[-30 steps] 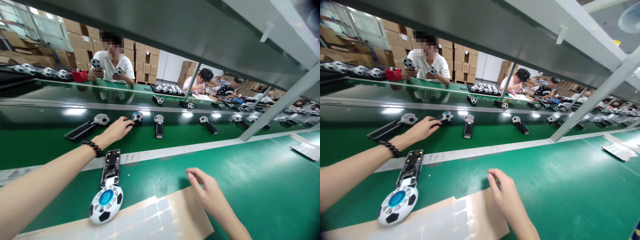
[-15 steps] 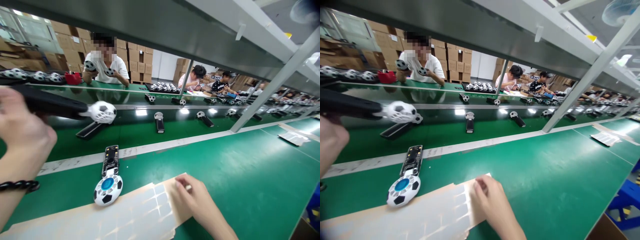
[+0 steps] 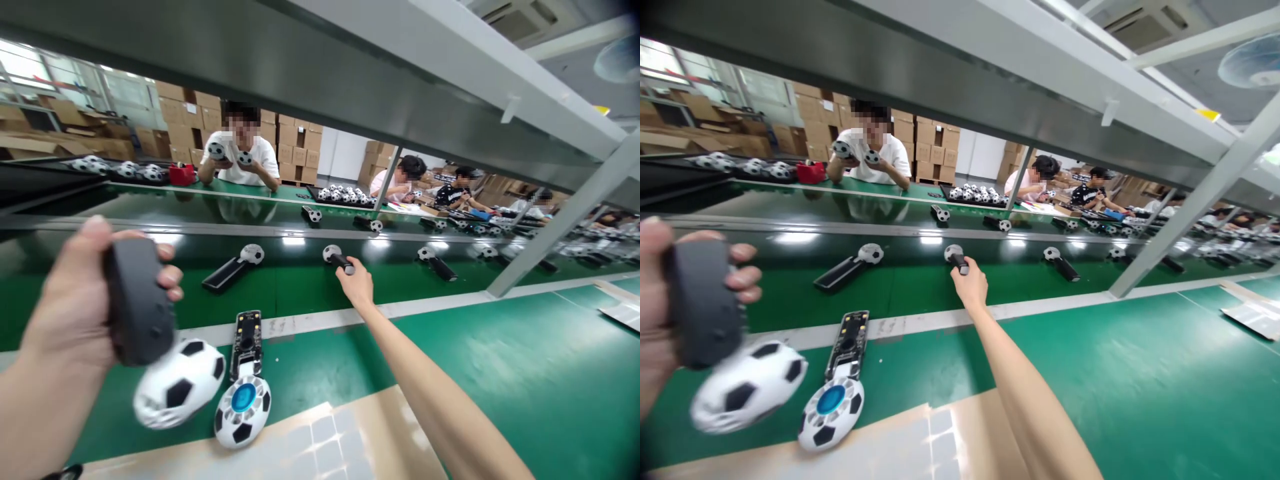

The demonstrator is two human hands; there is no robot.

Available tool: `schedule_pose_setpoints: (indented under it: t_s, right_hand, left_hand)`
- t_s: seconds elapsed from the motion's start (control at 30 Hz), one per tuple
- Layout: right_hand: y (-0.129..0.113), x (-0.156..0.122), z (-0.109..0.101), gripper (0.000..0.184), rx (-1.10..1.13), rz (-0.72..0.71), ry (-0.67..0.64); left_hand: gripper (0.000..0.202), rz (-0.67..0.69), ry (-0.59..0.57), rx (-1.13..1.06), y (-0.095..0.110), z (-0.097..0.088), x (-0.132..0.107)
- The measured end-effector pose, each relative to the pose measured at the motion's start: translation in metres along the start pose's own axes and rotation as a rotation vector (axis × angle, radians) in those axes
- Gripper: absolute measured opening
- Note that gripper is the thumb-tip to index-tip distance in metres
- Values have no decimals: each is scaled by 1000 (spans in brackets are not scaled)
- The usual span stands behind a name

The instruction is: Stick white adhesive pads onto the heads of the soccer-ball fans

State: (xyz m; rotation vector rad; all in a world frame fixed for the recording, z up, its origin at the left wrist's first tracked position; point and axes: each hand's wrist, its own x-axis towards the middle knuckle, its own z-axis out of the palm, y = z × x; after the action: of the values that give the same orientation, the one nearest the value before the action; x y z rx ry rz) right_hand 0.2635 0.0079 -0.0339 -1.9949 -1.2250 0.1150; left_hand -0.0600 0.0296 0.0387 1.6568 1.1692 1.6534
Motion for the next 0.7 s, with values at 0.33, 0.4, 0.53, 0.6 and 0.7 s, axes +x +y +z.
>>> schedule_pose_setpoints:
  t_s: [0.33,0.4,0.53,0.6,0.7]
  right_hand:
    - [-118,-138,-62,38,285,-905,409]
    - [-119,-147,-60,39,300,-972,486]
    - [-114,-147,-54,40,410,-938,493]
    - [-113,-146,-55,43,425,-924,472]
    - [-112,-147,-57,48,406,-916,479]
  left_hand:
    - [48,482,-504,420,49,21,-53]
    - [40,513,-513,351,53,14,-54]
    - [33,551,-541,313,61,8,-53]
    - [34,545,-561,296,62,8,-53]
    - [36,538,-570,278,59,9,-55]
